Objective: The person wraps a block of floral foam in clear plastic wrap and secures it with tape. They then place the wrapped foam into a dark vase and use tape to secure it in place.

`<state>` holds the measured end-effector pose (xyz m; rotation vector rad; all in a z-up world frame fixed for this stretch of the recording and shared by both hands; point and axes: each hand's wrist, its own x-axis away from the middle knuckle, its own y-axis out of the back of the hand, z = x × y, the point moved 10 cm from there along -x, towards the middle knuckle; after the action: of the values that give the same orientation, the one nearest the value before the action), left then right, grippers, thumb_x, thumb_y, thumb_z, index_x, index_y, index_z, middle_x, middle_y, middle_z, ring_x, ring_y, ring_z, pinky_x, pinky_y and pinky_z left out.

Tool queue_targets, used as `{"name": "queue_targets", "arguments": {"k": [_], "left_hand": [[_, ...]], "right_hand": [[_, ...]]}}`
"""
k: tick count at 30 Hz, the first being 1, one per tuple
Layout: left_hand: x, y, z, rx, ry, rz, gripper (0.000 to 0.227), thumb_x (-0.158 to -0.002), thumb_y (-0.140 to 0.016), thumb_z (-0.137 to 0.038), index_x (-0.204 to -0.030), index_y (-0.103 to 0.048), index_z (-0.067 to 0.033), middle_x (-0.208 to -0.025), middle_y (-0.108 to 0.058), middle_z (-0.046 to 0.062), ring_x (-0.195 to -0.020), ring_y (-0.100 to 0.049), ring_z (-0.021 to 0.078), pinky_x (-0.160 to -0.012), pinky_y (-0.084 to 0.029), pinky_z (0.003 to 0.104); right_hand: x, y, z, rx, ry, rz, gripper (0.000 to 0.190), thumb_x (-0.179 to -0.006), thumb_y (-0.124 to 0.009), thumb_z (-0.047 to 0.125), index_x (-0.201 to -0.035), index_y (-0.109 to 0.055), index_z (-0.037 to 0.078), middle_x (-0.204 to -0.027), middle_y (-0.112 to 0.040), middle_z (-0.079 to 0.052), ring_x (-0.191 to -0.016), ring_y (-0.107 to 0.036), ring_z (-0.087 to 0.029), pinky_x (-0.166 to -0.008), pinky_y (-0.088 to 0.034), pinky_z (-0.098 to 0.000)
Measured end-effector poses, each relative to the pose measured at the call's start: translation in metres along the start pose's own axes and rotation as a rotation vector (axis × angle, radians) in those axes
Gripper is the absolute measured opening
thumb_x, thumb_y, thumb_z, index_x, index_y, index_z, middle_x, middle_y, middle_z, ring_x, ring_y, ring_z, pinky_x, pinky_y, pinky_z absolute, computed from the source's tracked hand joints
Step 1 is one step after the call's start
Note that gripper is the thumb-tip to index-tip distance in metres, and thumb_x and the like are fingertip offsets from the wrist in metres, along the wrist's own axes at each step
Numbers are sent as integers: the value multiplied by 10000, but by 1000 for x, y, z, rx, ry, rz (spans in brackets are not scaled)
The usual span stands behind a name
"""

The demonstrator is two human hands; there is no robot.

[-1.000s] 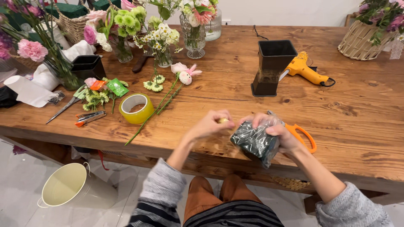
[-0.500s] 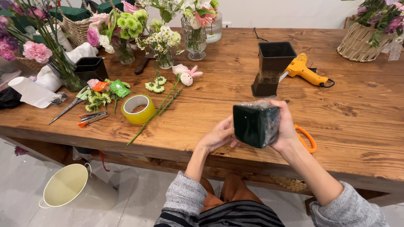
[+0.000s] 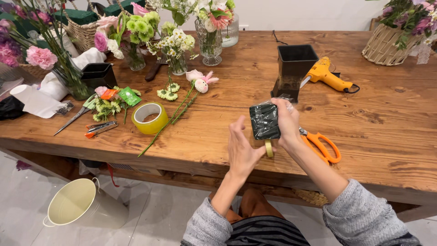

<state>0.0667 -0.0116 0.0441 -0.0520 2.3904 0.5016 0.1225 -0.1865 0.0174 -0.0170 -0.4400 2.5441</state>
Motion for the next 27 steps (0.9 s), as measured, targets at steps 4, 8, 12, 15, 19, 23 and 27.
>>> {"name": "queue_targets", "arguments": {"k": [4,8,12,15,19,23,27], "left_hand": [[23,-17,-11,-193,-496,-149,667,-760,-844,-290,-1328,-505,-206,-1092,-444,56,-944,-539,239,-774,-473,372],[37,0,-66,-171,-872,-228,257,-884,-752,-334,-1128,-725,-257,-1117,-620,115,-868,-623,247,-754,-511,347],[34,-8,-47,-101,-853,-17,152,-858,-673,-113,-990,-693,-187,-1111,-603,121,-897,-615,279,-754,-499,381],[32,-5,-37,-114,-731,228,161,-792,-672,-58,-919,-612,-138,-1143,-577,99,-936,-609,274,-778,-499,378],[32,-1,-19,2,-475,485,214,-742,-665,-13,-885,-550,-123,-1138,-527,87,-885,-577,289,-738,-505,408],[27,10,-11,80,-265,590,335,-807,-777,-337,-826,-549,-92,-1083,-539,108,-913,-594,328,-773,-502,449],[24,29,29,-37,-221,452,345,-881,-730,-381,-682,-603,-129,-979,-581,49,-872,-602,269,-776,-472,398]], "right_hand": [[-17,-3,-16,183,94,30,192,-777,-820,308,-889,-725,184,-790,-661,-70,-712,-647,-138,-570,-564,-267],[-15,-19,-17,552,304,222,204,-729,-822,322,-910,-763,251,-912,-712,-10,-893,-654,-142,-834,-514,-298],[18,-36,11,812,501,394,241,-697,-808,369,-883,-749,228,-1116,-689,1,-1053,-668,-284,-916,-494,-390],[14,-38,10,1020,574,448,257,-702,-792,407,-877,-747,225,-1145,-684,2,-1038,-664,-347,-905,-496,-442],[24,-51,3,1156,658,538,331,-708,-784,476,-901,-732,212,-1176,-678,-5,-1077,-662,-340,-923,-457,-424],[22,-58,-7,1201,612,608,309,-676,-770,461,-883,-715,238,-1137,-678,25,-1087,-664,-307,-940,-444,-407],[20,-56,-9,1229,544,631,275,-686,-750,459,-880,-710,269,-1138,-666,52,-1121,-658,-290,-949,-456,-404]]}}
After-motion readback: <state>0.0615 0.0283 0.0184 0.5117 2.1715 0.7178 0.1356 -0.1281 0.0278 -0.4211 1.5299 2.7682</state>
